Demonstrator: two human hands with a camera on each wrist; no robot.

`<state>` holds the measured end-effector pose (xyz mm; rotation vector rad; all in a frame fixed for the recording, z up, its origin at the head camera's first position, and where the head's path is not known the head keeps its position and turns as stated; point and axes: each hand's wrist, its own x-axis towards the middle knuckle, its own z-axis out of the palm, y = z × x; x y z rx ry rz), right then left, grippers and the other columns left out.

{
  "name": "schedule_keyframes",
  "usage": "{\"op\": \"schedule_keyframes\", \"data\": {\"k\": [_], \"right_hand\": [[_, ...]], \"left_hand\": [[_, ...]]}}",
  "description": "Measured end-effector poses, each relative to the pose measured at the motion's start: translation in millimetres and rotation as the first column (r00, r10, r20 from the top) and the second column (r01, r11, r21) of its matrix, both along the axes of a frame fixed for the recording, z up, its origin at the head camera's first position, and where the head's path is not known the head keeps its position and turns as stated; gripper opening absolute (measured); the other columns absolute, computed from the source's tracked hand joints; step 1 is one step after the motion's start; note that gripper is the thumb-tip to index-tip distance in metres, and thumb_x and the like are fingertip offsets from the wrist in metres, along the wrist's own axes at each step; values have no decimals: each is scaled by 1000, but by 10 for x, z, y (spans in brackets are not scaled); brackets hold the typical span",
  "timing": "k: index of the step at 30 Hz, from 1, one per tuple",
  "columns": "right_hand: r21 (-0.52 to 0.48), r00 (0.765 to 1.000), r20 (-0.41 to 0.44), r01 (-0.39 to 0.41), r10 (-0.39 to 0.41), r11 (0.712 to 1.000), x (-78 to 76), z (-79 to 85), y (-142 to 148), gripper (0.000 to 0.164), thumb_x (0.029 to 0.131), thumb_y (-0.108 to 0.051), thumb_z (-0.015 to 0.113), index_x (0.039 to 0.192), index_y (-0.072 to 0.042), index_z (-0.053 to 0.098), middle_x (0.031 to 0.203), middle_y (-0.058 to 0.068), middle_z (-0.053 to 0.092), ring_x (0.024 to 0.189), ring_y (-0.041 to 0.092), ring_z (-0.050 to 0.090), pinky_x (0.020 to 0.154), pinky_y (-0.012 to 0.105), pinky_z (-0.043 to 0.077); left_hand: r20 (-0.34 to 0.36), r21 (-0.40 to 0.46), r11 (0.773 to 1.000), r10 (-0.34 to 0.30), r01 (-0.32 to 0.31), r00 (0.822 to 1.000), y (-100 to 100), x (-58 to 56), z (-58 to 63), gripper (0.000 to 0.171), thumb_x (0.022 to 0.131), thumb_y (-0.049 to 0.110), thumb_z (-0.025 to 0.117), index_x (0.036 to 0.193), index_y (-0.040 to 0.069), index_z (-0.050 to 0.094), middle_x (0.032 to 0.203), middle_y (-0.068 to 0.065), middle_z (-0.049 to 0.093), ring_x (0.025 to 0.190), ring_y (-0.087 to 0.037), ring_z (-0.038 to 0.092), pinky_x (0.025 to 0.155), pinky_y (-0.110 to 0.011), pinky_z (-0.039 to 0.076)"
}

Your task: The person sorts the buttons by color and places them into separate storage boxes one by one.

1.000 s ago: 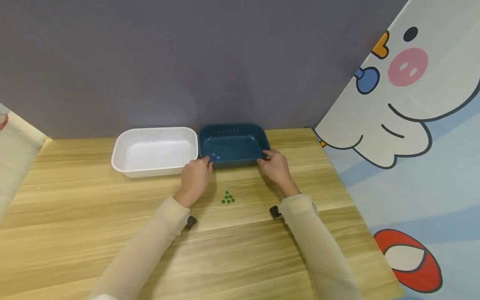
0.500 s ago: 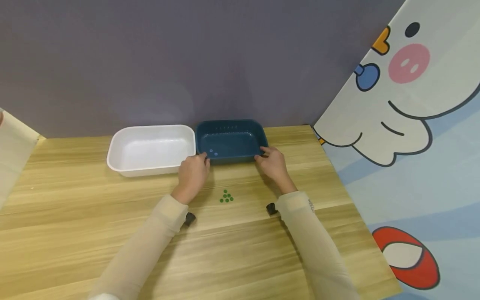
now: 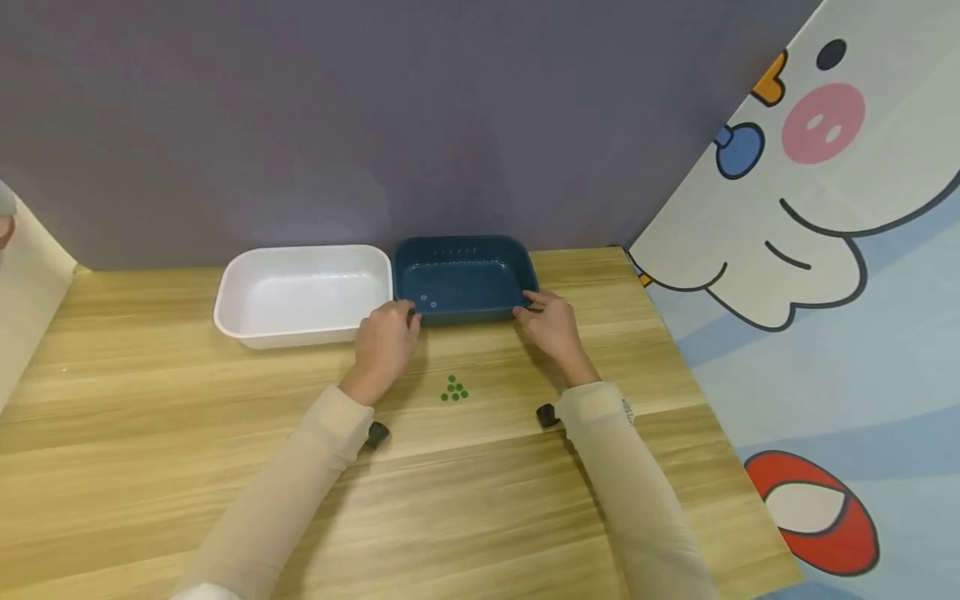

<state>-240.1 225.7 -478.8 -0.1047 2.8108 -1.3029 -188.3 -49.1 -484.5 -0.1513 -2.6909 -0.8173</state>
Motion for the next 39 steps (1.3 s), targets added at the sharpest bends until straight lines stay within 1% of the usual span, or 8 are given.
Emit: {"op": "schedule_keyframes", "data": {"k": [7, 10, 13, 17, 24, 31, 35, 39], "right_hand": [[-1, 1000, -2, -16, 16, 1000, 16, 28, 39, 46, 96, -19, 67, 138, 0, 60, 153, 26, 40, 117, 37, 63, 93, 45, 56], [3, 1000, 1, -17, 17, 1000, 36, 33, 43, 47, 96, -19, 66, 139, -2, 60, 153, 24, 41, 111, 38, 66, 78, 34, 58], [-20, 1000, 1, -5, 5, 1000, 56, 23, 43, 49, 95, -18, 65, 141, -5, 58, 151, 21, 46, 95, 36, 68, 58, 25, 49], [-79, 1000, -7, 14, -15, 997, 76, 23, 85, 52, 94, -16, 63, 145, -7, 55, 141, 19, 56, 89, 28, 69, 49, 23, 41], [-99, 1000, -12, 7, -8, 995, 168, 38, 169, 52, 98, -21, 63, 148, -10, 52, 152, 17, 47, 114, 33, 66, 69, 32, 55], [-133, 993, -116, 10, -26, 991, 286, 45, 145, 46, 95, -9, 59, 141, -8, 59, 141, 13, 58, 107, 34, 69, 49, 23, 45], [-133, 989, -144, 5, -25, 991, 344, 79, 96, 43, 94, -7, 59, 137, -9, 63, 137, 18, 60, 105, 35, 70, 52, 23, 48], [-106, 992, -126, -27, 13, 994, 415, 132, 27, 41, 95, -6, 59, 135, -9, 65, 133, 23, 62, 102, 33, 70, 50, 25, 47]], "left_hand": [[-21, -9, 1000, -2, 2, 1000, 15, 40, 21, 20, 94, 11, 70, 108, -3, 72, 99, -20, 73, 82, -37, 71, 65, -50, 59], [-32, 5, 1000, -13, 13, 999, -10, 88, 12, 22, 94, 11, 69, 112, -3, 72, 97, -19, 74, 80, -35, 71, 64, -49, 59], [-47, 41, 999, -8, 10, 999, -102, 170, 0, 28, 94, 11, 68, 117, -3, 70, 95, -18, 74, 79, -33, 72, 63, -47, 59], [-91, 65, 998, 11, -5, 996, -295, 282, 24, 27, 92, 9, 66, 115, -4, 71, 90, -18, 74, 75, -34, 71, 62, -48, 58], [-26, 98, 994, 56, -53, 998, -618, 452, 121, 27, 96, 14, 60, 114, -2, 72, 92, -18, 75, 80, -37, 70, 62, -50, 55], [0, 115, 988, 108, -107, 994, -910, 567, 148, 29, 98, 17, 59, 117, -2, 70, 96, -19, 74, 73, -34, 68, 56, -46, 53], [14, 129, 981, 147, -148, 989, -1097, 652, 144, 29, 99, 17, 59, 118, -2, 70, 99, -20, 73, 77, -35, 69, 62, -50, 54], [37, 146, 969, 197, -200, 980, -1289, 744, 155, 31, 99, 17, 59, 120, -3, 68, 107, -22, 68, 89, -39, 66, 72, -54, 53]]}}
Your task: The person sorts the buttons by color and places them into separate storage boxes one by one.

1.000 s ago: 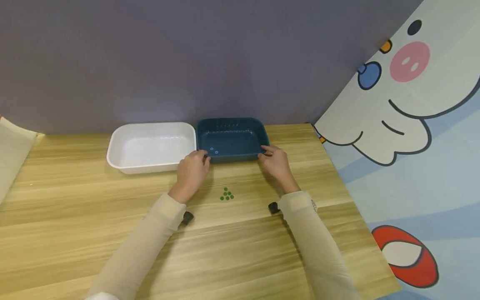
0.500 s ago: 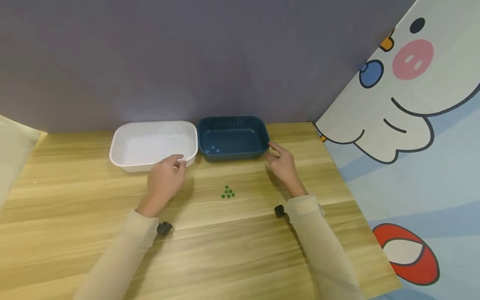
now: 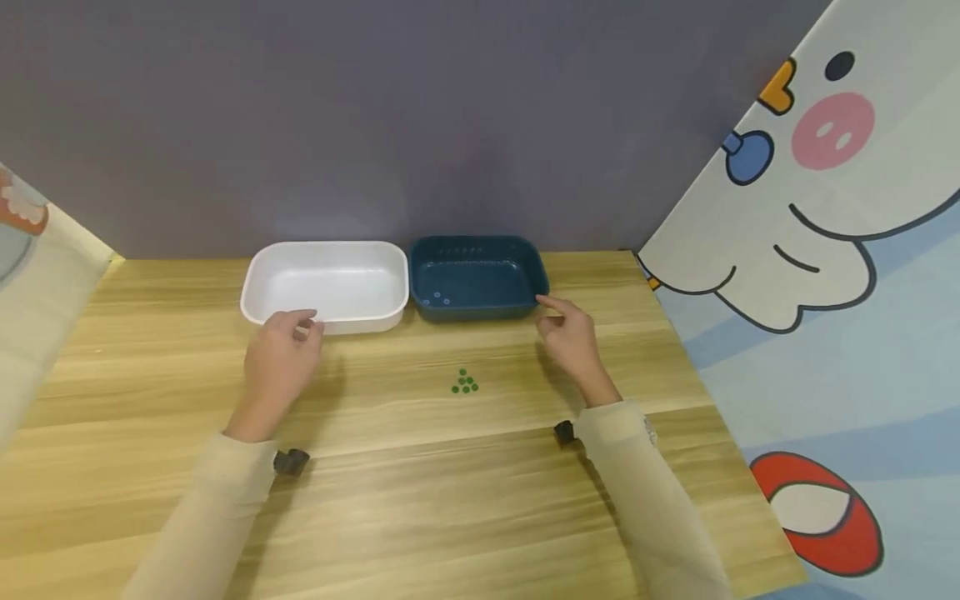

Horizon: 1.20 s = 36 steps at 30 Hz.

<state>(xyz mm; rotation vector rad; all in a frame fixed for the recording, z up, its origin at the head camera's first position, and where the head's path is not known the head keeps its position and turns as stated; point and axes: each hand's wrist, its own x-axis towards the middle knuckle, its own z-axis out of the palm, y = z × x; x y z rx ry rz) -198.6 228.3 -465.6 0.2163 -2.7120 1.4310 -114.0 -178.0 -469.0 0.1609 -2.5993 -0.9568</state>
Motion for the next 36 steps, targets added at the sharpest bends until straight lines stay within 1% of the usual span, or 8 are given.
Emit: {"op": "schedule_keyframes", "data": {"k": [8, 14, 18, 21, 25, 31, 34, 36], "right_hand": [[62, 997, 33, -68, 66, 996, 87, -4, -121, 38, 97, -8, 61, 135, -5, 64, 138, 17, 59, 106, 30, 69, 71, 36, 59], [126, 984, 66, -173, 166, 977, 174, -14, -293, 40, 97, -10, 62, 137, -4, 62, 139, 19, 57, 112, 33, 65, 89, 47, 58], [201, 972, 63, -233, 225, 952, 211, -30, -427, 38, 96, -11, 64, 134, -4, 64, 135, 18, 61, 111, 34, 65, 91, 47, 57], [251, 962, 66, -272, 264, 929, 229, -48, -522, 39, 96, -12, 66, 134, -4, 65, 135, 17, 61, 113, 35, 64, 91, 48, 56], [287, 949, 65, -313, 308, 905, 248, -67, -639, 41, 95, -14, 68, 135, -6, 64, 135, 17, 61, 113, 37, 63, 92, 49, 55], [374, 926, 123, -377, 357, 848, 257, -93, -779, 44, 94, -17, 70, 136, -10, 64, 135, 12, 62, 115, 31, 62, 97, 48, 52], [440, 907, 164, -420, 388, 794, 245, -110, -830, 42, 93, -19, 72, 134, -10, 66, 126, 10, 66, 111, 27, 61, 96, 45, 52], [476, 896, 186, -440, 402, 761, 232, -129, -846, 38, 94, -19, 72, 131, -11, 68, 118, 8, 67, 106, 25, 60, 94, 43, 51]], "left_hand": [[-17, 70, 991, 111, -109, 994, -348, 25, 22, 41, 95, 15, 63, 128, -10, 61, 125, -36, 51, 112, -52, 50, 86, -65, 44], [110, 252, 965, 48, -75, 993, -664, -32, 43, 59, 100, 26, 60, 147, -6, 43, 149, -34, 37, 127, -55, 43, 101, -68, 41], [263, 427, 902, -49, -70, 964, -838, -72, 40, 75, 102, 48, 53, 159, 6, 27, 163, -24, 20, 126, -52, 49, 99, -59, 50], [305, 488, 870, -95, -70, 947, -932, -106, 0, 80, 101, 54, 52, 161, 12, 21, 164, -23, 15, 121, -50, 53, 94, -43, 56], [289, 567, 822, -144, -48, 947, -1016, -154, -87, 81, 101, 46, 57, 163, 14, 15, 164, -24, 10, 130, -51, 45, 87, -31, 58], [216, 749, 662, -206, -27, 955, -1067, -226, -183, 78, 103, 27, 59, 163, 17, 11, 167, -20, 2, 141, -52, 29, 90, -41, 55], [188, 785, 619, -221, -11, 957, -1076, -268, -212, 75, 103, 20, 60, 163, 16, 15, 167, -18, 4, 141, -52, 28, 89, -41, 55], [184, 790, 613, -237, -1, 954, -1072, -307, -239, 74, 103, 20, 59, 163, 18, 16, 168, -16, 3, 142, -51, 27, 88, -40, 55]]}}
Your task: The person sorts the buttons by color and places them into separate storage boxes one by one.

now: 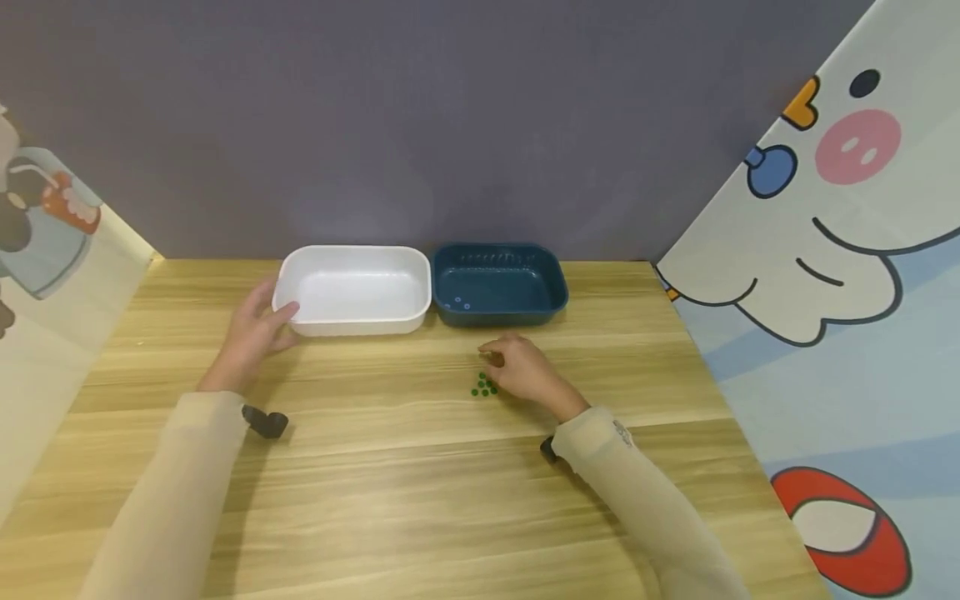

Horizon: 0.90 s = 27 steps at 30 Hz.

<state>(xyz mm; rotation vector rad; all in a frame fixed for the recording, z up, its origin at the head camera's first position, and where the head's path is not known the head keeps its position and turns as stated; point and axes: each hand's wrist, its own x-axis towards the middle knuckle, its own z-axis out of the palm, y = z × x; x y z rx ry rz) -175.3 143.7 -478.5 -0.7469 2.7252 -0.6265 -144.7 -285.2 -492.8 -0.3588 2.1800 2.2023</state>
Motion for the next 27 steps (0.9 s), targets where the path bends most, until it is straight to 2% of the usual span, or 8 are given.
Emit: {"op": "schedule_keyframes", "data": {"k": [3, 7, 10, 13, 21, 27], "right_hand": [[48, 1000, 15, -24, 24, 999, -9, -39, 0, 30, 95, -18, 72, 125, -11, 72, 110, 4, 65, 100, 21, 58, 90, 40, 51], [79, 998, 15, -64, 63, 995, -7, -65, 1, 22, 96, -16, 70, 117, -13, 75, 110, 2, 65, 102, 18, 60, 93, 37, 52], [98, 995, 2, -98, 98, 990, -11, -66, -19, 19, 96, -15, 70, 114, -15, 76, 107, 0, 66, 99, 17, 60, 92, 36, 52], [117, 994, -7, -110, 111, 987, -20, -61, -41, 19, 96, -14, 70, 113, -15, 76, 104, -1, 65, 96, 16, 59, 90, 35, 52], [145, 994, -16, -103, 106, 984, -40, -73, -74, 18, 94, -13, 71, 111, -15, 76, 104, -1, 65, 98, 18, 61, 91, 36, 52], [149, 994, -17, -102, 106, 984, -27, -58, -69, 15, 93, -11, 71, 107, -15, 76, 102, -2, 64, 96, 17, 60, 90, 36, 52]], "left_hand": [[13, 0, 1000, -16, 16, 1000, 10, -35, -26, 75, 103, 23, 60, 163, 23, 15, 169, -13, 0, 144, -49, 25, 90, -40, 54], [38, -26, 999, -33, 34, 999, 12, -56, -40, 72, 103, 30, 59, 162, 28, 18, 169, -8, -5, 142, -49, 30, 92, -37, 53], [55, -2, 999, -32, 32, 998, 4, -55, -46, 67, 103, 27, 59, 161, 25, 24, 168, -10, -5, 139, -46, 37, 93, -36, 53], [65, 12, 1000, -25, 25, 998, 1, -46, -51, 65, 104, 23, 59, 160, 20, 27, 168, -14, -3, 139, -45, 38, 93, -36, 53], [55, -28, 999, -22, 24, 998, 10, -16, -60, 62, 106, 16, 53, 160, 12, 25, 167, -17, -3, 138, -51, 35, 92, -37, 55], [60, -59, 998, -14, 18, 998, 50, 73, 16, 61, 106, 17, 52, 160, 9, 25, 167, -19, -1, 137, -50, 37, 92, -36, 55]]}}
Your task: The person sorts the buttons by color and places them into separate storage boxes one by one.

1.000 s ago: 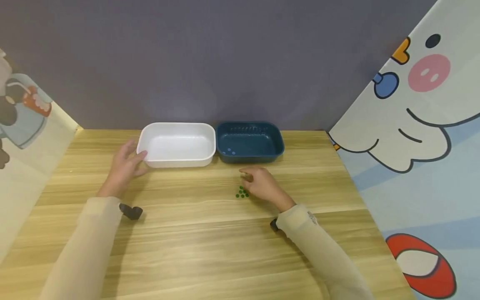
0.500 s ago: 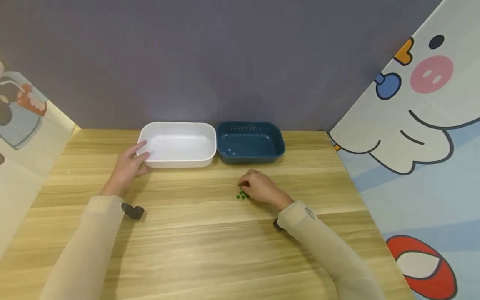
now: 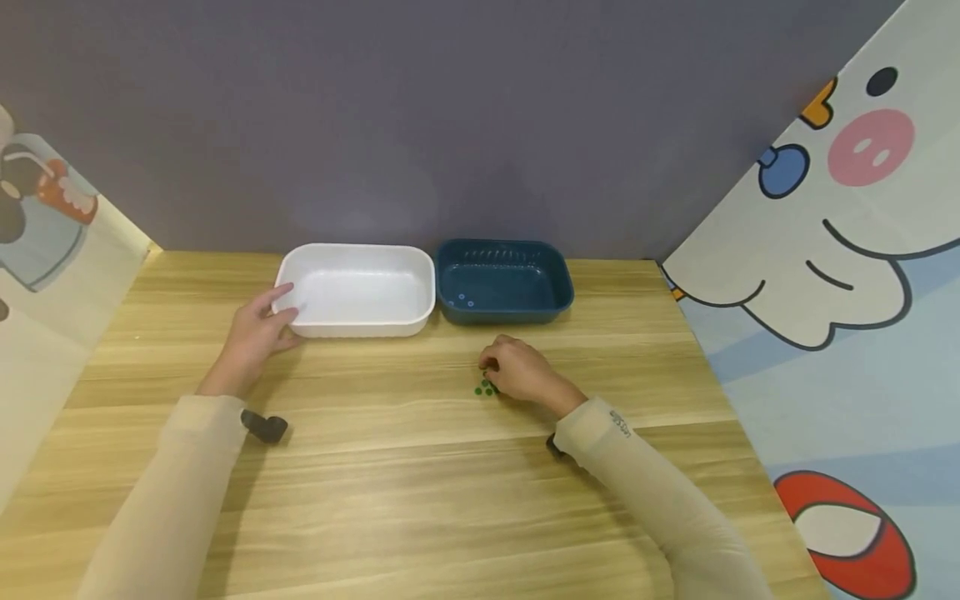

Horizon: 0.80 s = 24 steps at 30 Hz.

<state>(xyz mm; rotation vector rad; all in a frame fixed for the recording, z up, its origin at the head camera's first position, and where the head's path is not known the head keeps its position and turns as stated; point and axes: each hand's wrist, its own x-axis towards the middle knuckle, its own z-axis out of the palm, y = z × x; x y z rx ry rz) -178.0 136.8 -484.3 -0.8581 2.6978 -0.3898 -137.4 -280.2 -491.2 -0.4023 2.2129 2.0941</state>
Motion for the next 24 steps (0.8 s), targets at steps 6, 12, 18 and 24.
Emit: {"op": "schedule_keyframes", "data": {"k": [6, 12, 18, 24], "right_hand": [[-2, 1000, -12, 3, -3, 1000, 3, 4, -8, 13, 92, -11, 71, 102, -17, 75, 98, -3, 62, 89, 16, 59, 87, 37, 53], [6, 1000, -27, 9, -9, 1000, -14, -29, -36, 9, 91, -11, 71, 95, -19, 73, 94, -3, 59, 83, 15, 56, 80, 36, 52], [25, 999, -39, 21, -20, 999, -13, -45, -52, 8, 90, -11, 71, 92, -18, 71, 93, -2, 57, 81, 16, 55, 79, 37, 52], [43, 999, -39, 27, -26, 999, -11, -49, -74, 9, 89, -10, 70, 88, -19, 68, 92, -2, 55, 79, 16, 54, 77, 36, 51]], "left_hand": [[-5, -17, 1000, -22, 22, 1000, -5, 106, 12, 61, 106, 17, 51, 160, 6, 23, 166, -22, 1, 137, -51, 37, 93, -35, 54], [-12, -62, 997, -57, 56, 998, -53, 205, -41, 62, 106, 22, 53, 159, 6, 25, 165, -24, 5, 124, -37, 55, 91, -35, 55], [-21, -71, 996, -64, 63, 998, -56, 300, -60, 63, 105, 21, 56, 158, 5, 27, 164, -26, 9, 92, -4, 66, 89, -32, 56], [-26, -74, 995, -63, 61, 998, -47, 373, -68, 61, 105, 17, 55, 157, 1, 27, 163, -29, 11, 91, -2, 66, 90, -32, 56]]}}
